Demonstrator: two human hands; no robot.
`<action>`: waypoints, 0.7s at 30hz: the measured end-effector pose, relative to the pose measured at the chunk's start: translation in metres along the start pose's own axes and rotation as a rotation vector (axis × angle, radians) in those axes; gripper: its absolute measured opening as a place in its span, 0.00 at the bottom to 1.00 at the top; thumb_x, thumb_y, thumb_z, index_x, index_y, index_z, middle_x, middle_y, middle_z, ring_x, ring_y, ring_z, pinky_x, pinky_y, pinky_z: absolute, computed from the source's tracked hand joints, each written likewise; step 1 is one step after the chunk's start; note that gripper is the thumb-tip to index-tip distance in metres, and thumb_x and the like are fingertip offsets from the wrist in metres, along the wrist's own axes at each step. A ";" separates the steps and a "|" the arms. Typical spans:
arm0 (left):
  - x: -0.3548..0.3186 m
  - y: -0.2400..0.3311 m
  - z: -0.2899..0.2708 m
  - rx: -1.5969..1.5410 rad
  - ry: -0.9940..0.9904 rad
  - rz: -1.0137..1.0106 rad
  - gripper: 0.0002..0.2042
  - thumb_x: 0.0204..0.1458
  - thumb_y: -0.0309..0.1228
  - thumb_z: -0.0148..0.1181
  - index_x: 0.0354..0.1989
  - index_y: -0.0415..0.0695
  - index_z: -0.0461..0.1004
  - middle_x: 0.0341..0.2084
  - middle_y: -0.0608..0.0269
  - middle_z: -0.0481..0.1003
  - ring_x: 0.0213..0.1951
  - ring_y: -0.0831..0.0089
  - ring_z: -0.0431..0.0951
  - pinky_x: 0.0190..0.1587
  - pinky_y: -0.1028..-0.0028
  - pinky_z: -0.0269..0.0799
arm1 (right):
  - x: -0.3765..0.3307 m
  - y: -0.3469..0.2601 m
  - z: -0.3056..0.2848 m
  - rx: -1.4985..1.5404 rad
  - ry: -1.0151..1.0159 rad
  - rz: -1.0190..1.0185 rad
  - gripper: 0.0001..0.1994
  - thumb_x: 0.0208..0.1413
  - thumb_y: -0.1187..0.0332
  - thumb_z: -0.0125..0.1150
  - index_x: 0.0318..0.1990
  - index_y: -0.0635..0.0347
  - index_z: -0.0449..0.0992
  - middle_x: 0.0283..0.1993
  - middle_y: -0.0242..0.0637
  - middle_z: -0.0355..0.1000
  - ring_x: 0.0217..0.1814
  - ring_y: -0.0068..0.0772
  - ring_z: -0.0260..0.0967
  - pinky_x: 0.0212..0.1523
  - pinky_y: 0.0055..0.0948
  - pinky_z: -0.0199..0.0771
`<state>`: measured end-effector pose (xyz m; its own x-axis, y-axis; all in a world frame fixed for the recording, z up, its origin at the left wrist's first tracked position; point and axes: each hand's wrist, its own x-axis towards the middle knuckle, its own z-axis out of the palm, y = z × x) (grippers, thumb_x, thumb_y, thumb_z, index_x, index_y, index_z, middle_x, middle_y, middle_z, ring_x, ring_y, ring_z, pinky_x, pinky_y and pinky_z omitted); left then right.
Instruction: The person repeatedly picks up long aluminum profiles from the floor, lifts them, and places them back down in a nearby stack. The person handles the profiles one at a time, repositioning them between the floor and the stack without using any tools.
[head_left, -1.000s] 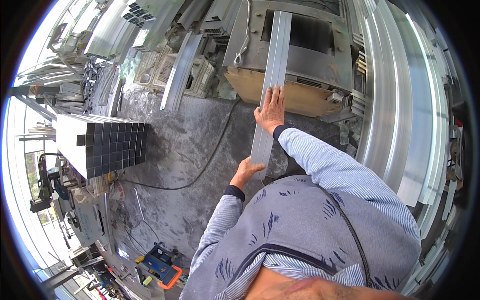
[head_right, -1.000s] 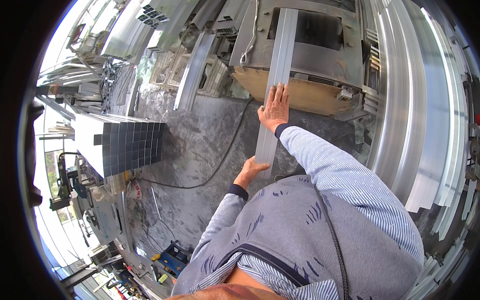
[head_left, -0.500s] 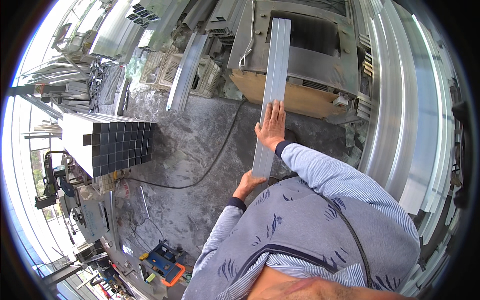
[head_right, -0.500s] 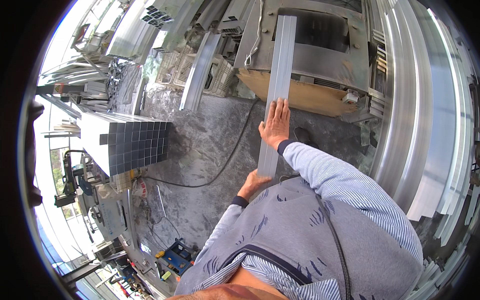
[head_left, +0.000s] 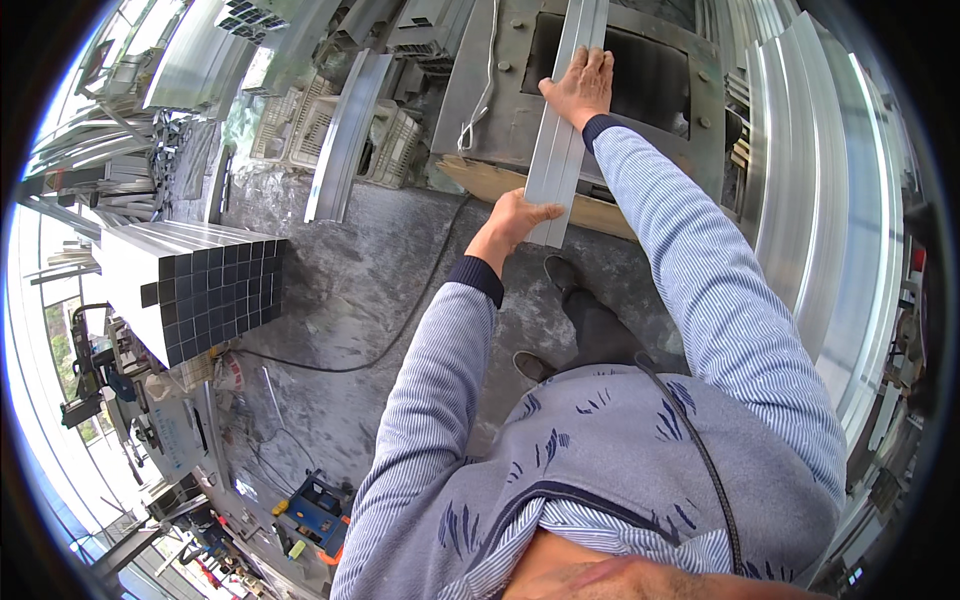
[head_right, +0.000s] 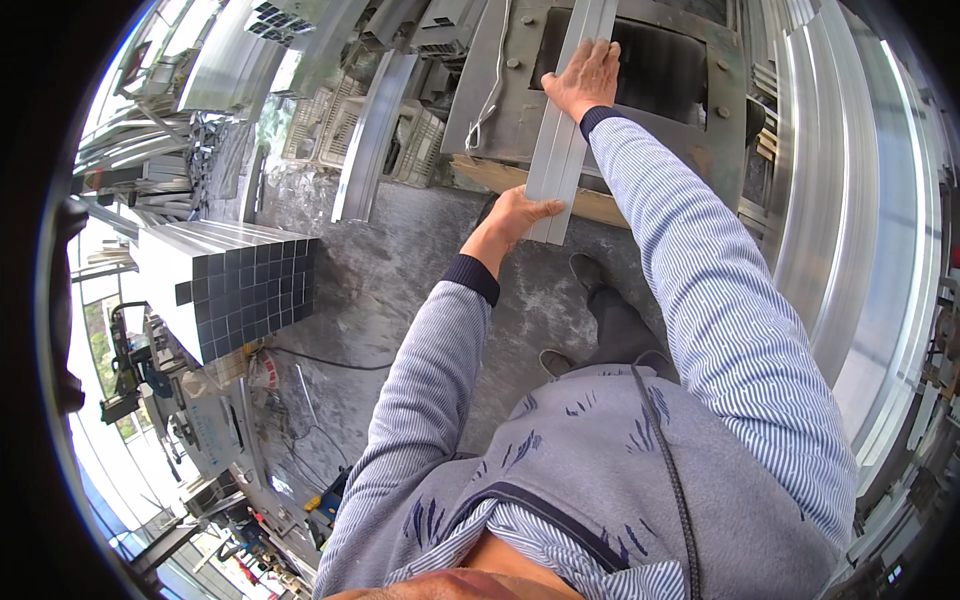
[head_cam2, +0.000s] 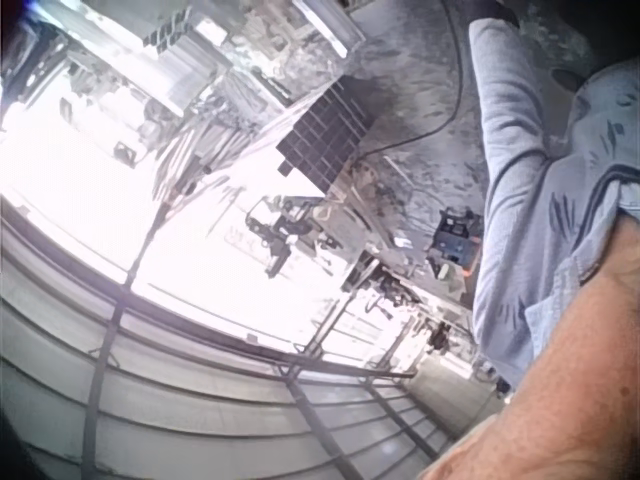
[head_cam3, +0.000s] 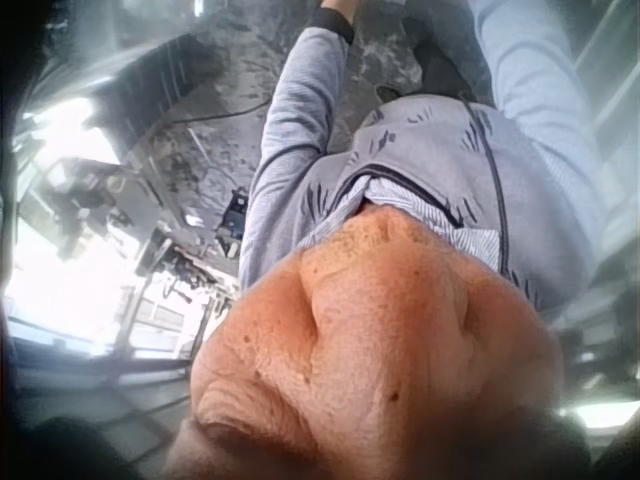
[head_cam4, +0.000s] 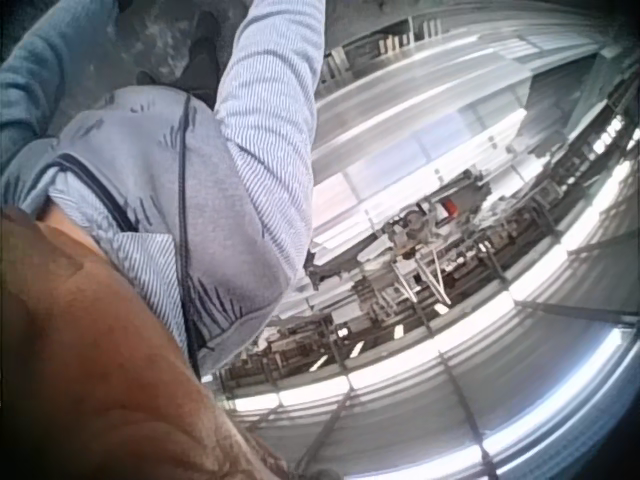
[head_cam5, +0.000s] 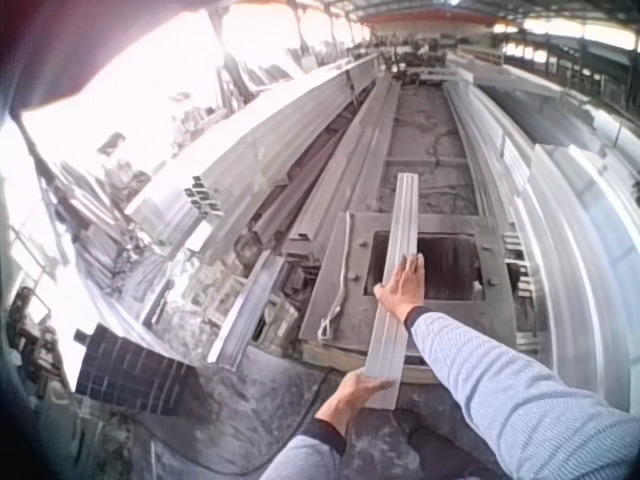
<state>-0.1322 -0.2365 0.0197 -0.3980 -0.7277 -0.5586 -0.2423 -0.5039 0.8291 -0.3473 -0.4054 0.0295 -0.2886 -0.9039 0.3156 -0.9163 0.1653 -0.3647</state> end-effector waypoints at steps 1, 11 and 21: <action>0.001 0.002 0.002 -0.014 -0.003 -0.016 0.26 0.56 0.38 0.84 0.59 0.36 0.84 0.48 0.58 0.88 0.48 0.69 0.86 0.53 0.64 0.82 | -0.001 0.001 -0.001 -0.014 -0.006 0.034 0.45 0.52 0.49 0.72 0.71 0.71 0.64 0.78 0.61 0.56 0.84 0.68 0.47 0.84 0.57 0.50; -0.109 -0.117 0.013 0.095 -0.005 0.018 0.26 0.59 0.36 0.81 0.62 0.38 0.82 0.51 0.61 0.87 0.51 0.71 0.84 0.58 0.66 0.80 | -0.161 -0.034 -0.032 0.029 -0.142 0.120 0.52 0.55 0.51 0.71 0.81 0.71 0.53 0.85 0.62 0.44 0.82 0.67 0.52 0.79 0.65 0.57; -0.267 -0.237 0.012 0.005 0.025 -0.023 0.29 0.58 0.40 0.82 0.64 0.40 0.81 0.52 0.63 0.86 0.54 0.70 0.83 0.60 0.65 0.78 | -0.343 -0.090 -0.062 0.119 -0.274 0.130 0.52 0.57 0.55 0.69 0.82 0.76 0.48 0.86 0.63 0.36 0.76 0.70 0.56 0.75 0.55 0.68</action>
<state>0.0209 0.0823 -0.0271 -0.3704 -0.7272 -0.5779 -0.2553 -0.5185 0.8161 -0.1836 -0.0859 0.0085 -0.3006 -0.9536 0.0181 -0.8333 0.2534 -0.4913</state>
